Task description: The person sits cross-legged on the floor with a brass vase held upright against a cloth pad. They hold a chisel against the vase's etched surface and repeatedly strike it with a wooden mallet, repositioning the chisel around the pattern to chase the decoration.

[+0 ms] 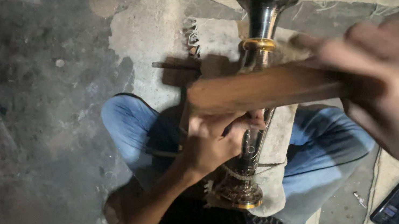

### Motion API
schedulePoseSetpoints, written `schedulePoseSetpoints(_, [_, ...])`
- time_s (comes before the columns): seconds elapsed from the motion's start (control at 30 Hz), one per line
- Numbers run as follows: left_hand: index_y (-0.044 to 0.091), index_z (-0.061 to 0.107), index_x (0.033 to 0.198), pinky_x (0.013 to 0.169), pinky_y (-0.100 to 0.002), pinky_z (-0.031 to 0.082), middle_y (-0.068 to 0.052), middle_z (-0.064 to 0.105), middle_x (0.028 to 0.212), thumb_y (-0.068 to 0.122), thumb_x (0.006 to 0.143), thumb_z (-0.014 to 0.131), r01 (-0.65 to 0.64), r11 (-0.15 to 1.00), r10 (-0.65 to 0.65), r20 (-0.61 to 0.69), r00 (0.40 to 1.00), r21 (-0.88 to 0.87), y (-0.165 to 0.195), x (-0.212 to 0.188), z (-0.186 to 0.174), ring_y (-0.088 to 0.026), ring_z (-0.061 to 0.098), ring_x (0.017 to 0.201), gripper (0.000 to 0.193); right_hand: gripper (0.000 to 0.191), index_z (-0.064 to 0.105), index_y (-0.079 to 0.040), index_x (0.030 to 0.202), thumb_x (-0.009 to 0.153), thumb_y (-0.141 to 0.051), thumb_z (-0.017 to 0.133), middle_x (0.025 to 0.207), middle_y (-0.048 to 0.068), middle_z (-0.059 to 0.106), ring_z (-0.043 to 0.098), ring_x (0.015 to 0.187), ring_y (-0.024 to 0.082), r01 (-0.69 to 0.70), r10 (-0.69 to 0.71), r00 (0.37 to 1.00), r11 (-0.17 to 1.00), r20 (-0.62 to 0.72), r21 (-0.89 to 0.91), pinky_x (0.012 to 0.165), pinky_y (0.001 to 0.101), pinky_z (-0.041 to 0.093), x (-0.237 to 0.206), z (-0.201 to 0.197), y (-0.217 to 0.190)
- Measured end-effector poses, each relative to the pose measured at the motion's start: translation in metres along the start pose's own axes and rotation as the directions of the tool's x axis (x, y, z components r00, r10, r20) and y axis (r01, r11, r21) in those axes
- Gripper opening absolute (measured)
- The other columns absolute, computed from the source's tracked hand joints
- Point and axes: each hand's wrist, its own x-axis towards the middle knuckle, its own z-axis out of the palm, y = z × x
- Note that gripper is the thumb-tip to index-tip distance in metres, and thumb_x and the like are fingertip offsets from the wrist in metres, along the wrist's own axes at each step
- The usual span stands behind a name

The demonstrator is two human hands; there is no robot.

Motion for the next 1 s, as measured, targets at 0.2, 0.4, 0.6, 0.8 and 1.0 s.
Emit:
schedulePoseSetpoints(0.2, [0.005,0.070,0.116,0.082,-0.027,0.066,-0.008,0.078,0.105,-0.006,0.092,0.070,0.032,0.999,-0.029,0.215,0.976,-0.008,-0.006,0.014,-0.009,-0.016,0.079,0.094,0.026,0.069,0.055,-0.011,0.146,0.080,0.006,0.062,0.107,0.012,0.068,0.073,0.088,0.022,-0.371,0.349,0.913,0.503,0.209,0.781,0.079,0.0355,0.061,-0.026,0.008,-0.009])
schedulePoseSetpoints(0.4, [0.005,0.069,0.122,0.080,-0.026,0.067,-0.009,0.078,0.105,-0.007,0.093,0.068,0.053,0.999,-0.050,0.335,0.941,0.000,-0.007,0.025,-0.010,-0.016,0.080,0.096,0.031,0.059,0.051,-0.001,0.139,0.084,0.004,0.070,0.118,0.023,0.066,0.070,0.106,0.034,-0.291,0.420,0.908,0.636,-0.004,0.715,0.094,0.0400,0.058,-0.057,0.035,-0.019])
schedulePoseSetpoints(0.6, [0.003,0.068,0.122,0.079,-0.028,0.067,-0.011,0.078,0.106,0.000,0.092,0.072,0.025,0.999,-0.035,0.406,0.913,0.028,-0.014,0.037,-0.003,-0.017,0.080,0.095,0.030,0.053,0.053,0.003,0.135,0.084,0.005,0.066,0.120,0.021,0.064,0.067,0.110,0.029,-0.301,0.518,0.854,0.420,0.046,0.856,0.094,0.0385,0.056,-0.066,0.040,-0.025])
schedulePoseSetpoints(0.8, [0.005,0.068,0.123,0.073,-0.027,0.067,-0.010,0.079,0.100,-0.001,0.096,0.067,-0.038,0.999,0.015,0.540,0.842,0.032,-0.021,0.046,-0.001,-0.017,0.080,0.088,0.027,0.036,0.063,0.003,0.118,0.087,-0.003,0.080,0.103,0.015,0.071,0.072,0.088,0.025,-0.492,0.653,0.742,0.375,0.152,0.786,0.081,0.0340,0.057,-0.057,0.039,-0.046])
schedulePoseSetpoints(1.0, [0.010,0.063,0.126,0.059,-0.026,0.062,-0.005,0.073,0.081,0.003,0.098,0.069,-0.216,0.976,0.164,0.623,0.765,0.007,-0.023,0.056,0.007,-0.013,0.076,0.070,0.030,0.031,0.065,0.004,0.117,0.088,0.004,0.077,0.103,0.011,0.068,0.068,0.091,0.019,-0.395,0.779,0.627,0.298,0.018,0.869,0.082,0.0292,0.053,-0.069,0.055,-0.071])
